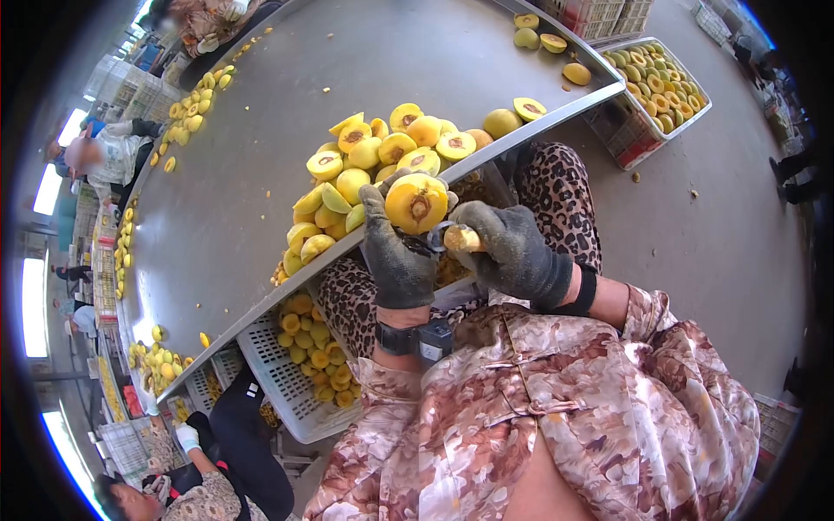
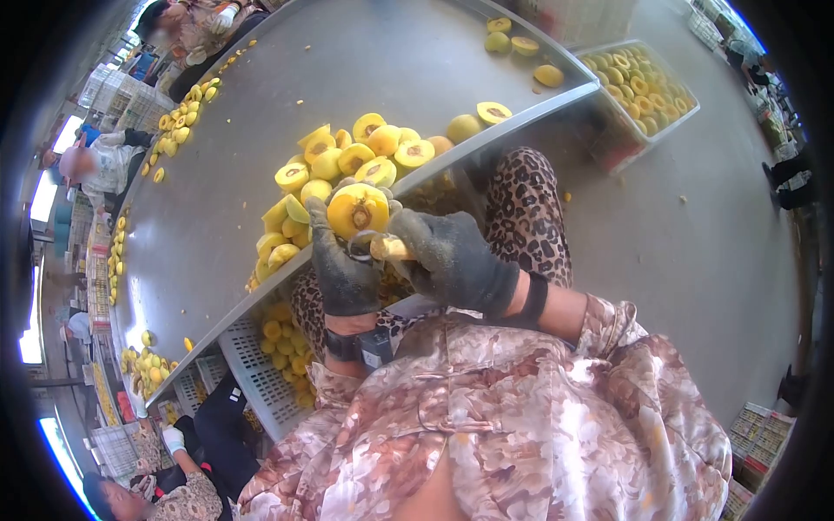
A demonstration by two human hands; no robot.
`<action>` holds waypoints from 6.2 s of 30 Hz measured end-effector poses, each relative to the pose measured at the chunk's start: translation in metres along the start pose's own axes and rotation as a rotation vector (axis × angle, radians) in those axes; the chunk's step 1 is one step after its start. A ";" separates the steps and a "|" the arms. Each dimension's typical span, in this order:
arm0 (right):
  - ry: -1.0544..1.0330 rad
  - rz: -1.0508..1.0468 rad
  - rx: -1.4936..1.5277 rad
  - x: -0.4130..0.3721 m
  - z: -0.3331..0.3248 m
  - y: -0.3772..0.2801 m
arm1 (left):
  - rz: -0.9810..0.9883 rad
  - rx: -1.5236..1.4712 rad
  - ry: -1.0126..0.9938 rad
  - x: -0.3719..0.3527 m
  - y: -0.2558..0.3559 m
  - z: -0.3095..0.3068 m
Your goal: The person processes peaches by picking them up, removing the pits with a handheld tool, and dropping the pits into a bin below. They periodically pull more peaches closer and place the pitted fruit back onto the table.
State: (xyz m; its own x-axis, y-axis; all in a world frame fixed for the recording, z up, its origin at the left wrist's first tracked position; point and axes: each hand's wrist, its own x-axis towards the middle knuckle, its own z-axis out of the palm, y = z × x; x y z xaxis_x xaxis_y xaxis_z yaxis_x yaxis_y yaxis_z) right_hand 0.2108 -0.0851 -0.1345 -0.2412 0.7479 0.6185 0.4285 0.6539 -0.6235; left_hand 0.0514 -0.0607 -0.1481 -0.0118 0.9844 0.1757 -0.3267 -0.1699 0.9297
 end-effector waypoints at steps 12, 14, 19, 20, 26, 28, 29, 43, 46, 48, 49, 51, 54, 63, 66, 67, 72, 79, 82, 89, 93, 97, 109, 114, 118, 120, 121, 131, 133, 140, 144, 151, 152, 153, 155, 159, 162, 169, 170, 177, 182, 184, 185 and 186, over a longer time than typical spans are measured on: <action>-0.165 0.094 0.118 0.002 0.020 0.016 | -0.221 -0.310 0.089 0.008 -0.031 -0.015; -0.308 0.296 0.283 0.002 0.010 0.013 | -0.167 -0.253 0.140 0.008 -0.025 -0.015; -0.236 0.465 0.388 0.003 0.003 0.010 | -0.303 -0.575 0.201 0.012 -0.012 -0.004; -0.141 0.434 0.444 0.005 0.008 0.010 | -0.294 -0.556 0.221 0.011 -0.011 0.001; -0.167 0.497 0.457 -0.007 0.039 0.022 | -0.170 -0.472 0.302 0.017 -0.017 -0.001; -0.141 0.461 0.444 -0.008 0.045 0.026 | -0.121 -0.413 0.316 0.019 -0.012 0.003; -0.109 0.421 0.426 -0.006 0.049 0.031 | -0.103 -0.408 0.337 0.020 -0.009 0.006; -0.123 0.566 0.948 -0.009 0.059 0.037 | -0.080 -0.289 0.274 0.031 0.002 0.019; -0.279 0.701 1.056 -0.019 0.047 0.039 | -0.088 -0.353 0.097 0.031 -0.005 0.009; -0.269 0.653 1.132 -0.020 0.041 0.029 | -0.052 -0.302 0.125 0.025 -0.001 0.015; -0.256 0.626 1.129 -0.021 0.040 0.024 | -0.023 -0.193 0.145 0.021 0.004 0.018; -0.297 0.612 0.952 -0.025 0.033 0.020 | 0.052 -0.017 0.246 0.009 0.020 0.035; -0.331 0.668 1.167 -0.022 0.020 0.011 | 0.053 -0.080 0.141 0.003 0.024 0.034; -0.254 0.224 0.952 -0.031 0.048 0.040 | -0.085 -0.233 -0.203 0.003 0.019 0.014; -0.447 0.121 0.801 -0.025 0.035 0.023 | -0.195 -0.227 -0.034 -0.008 0.028 -0.007; -0.439 0.134 0.759 -0.024 0.032 0.014 | -0.178 -0.255 0.072 -0.011 0.026 -0.021; -0.279 0.454 0.731 -0.062 0.054 0.068 | -0.044 -0.105 0.585 -0.048 0.055 -0.166; -0.598 0.710 0.494 -0.039 0.036 0.051 | 0.187 0.844 0.291 0.043 0.042 -0.185; -0.575 0.687 0.400 -0.039 0.033 0.037 | 0.235 1.505 -0.104 0.094 -0.004 -0.190; -0.396 0.889 1.046 -0.009 -0.001 0.017 | 0.204 0.905 -0.088 0.083 0.048 -0.140; -0.381 0.974 1.256 0.014 0.018 0.018 | 0.517 0.897 -0.314 0.016 0.058 -0.071; -0.323 0.805 1.274 0.034 0.035 0.013 | -0.036 0.128 0.008 -0.032 0.048 -0.041; -0.360 0.660 0.735 -0.007 0.001 0.022 | -0.163 0.104 0.020 -0.020 0.007 -0.028; -0.317 0.715 0.852 -0.006 0.005 0.020 | -0.394 -0.579 0.034 -0.012 0.010 -0.002; -0.276 0.694 0.811 -0.020 0.033 0.040 | -0.304 -0.522 0.021 -0.010 -0.007 -0.005; -0.247 0.670 0.744 -0.025 0.045 0.046 | -0.296 -0.533 0.083 -0.010 -0.008 -0.001; -0.231 0.652 0.703 -0.025 0.049 0.048 | -0.275 -0.500 0.071 -0.010 -0.010 0.000; -0.457 0.405 0.897 -0.051 0.072 0.064 | 0.339 0.479 -0.149 -0.013 0.003 0.024; -0.369 0.446 0.986 -0.057 0.095 0.071 | 0.110 0.133 -0.159 -0.016 0.010 0.040; -0.756 0.328 0.758 -0.025 0.060 0.041 | -0.078 -0.182 -0.248 -0.030 0.040 0.046; -0.773 0.357 0.903 -0.012 0.033 0.021 | -0.199 -0.536 0.208 -0.022 0.046 -0.015; -0.756 0.425 -0.297 -0.050 0.040 0.087 | 0.149 0.861 0.697 -0.058 0.044 -0.252; -0.739 0.426 -0.138 -0.050 0.046 0.090 | 0.164 0.901 0.639 -0.046 0.052 -0.247; -0.717 0.436 0.010 -0.054 0.048 0.093 | 0.174 0.933 0.569 -0.028 0.057 -0.229; -0.648 0.404 0.062 -0.049 0.044 0.093 | 0.249 0.841 0.412 0.030 0.046 -0.205; -0.571 0.373 0.042 -0.043 0.022 0.063 | 0.532 1.219 -0.017 0.158 0.023 -0.156; -0.599 0.338 0.133 -0.036 -0.005 0.047 | 0.345 1.343 -0.637 0.210 0.019 -0.111; -0.376 0.470 0.215 -0.051 -0.027 0.040 | -0.010 1.483 -0.531 0.245 -0.028 -0.125; -0.377 0.532 0.225 -0.048 -0.031 0.034 | 0.016 1.319 -0.443 0.243 -0.029 -0.132; -0.237 0.408 0.320 0.000 -0.023 0.017 | -0.075 -0.022 0.076 0.165 0.026 -0.116; -0.219 0.333 0.438 0.029 0.002 -0.003 | -0.192 -0.476 0.298 0.059 0.046 -0.071; -0.246 0.335 0.458 0.029 0.017 -0.006 | -0.208 -0.548 0.292 0.031 0.043 -0.061; -0.258 0.328 0.456 0.028 0.021 -0.007 | -0.211 -0.532 0.293 0.017 0.046 -0.049; -0.256 0.359 0.475 0.027 0.025 -0.006 | -0.208 -0.520 0.289 0.006 0.047 -0.040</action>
State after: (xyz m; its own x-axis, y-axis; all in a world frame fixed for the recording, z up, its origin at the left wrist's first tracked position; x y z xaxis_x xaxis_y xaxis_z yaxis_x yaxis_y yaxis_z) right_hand 0.1796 -0.0661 -0.1261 -0.3799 0.8948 0.2346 0.1035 0.2931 -0.9505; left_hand -0.0018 -0.0607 -0.1165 -0.1295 0.9796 -0.1536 -0.7657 -0.0003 0.6432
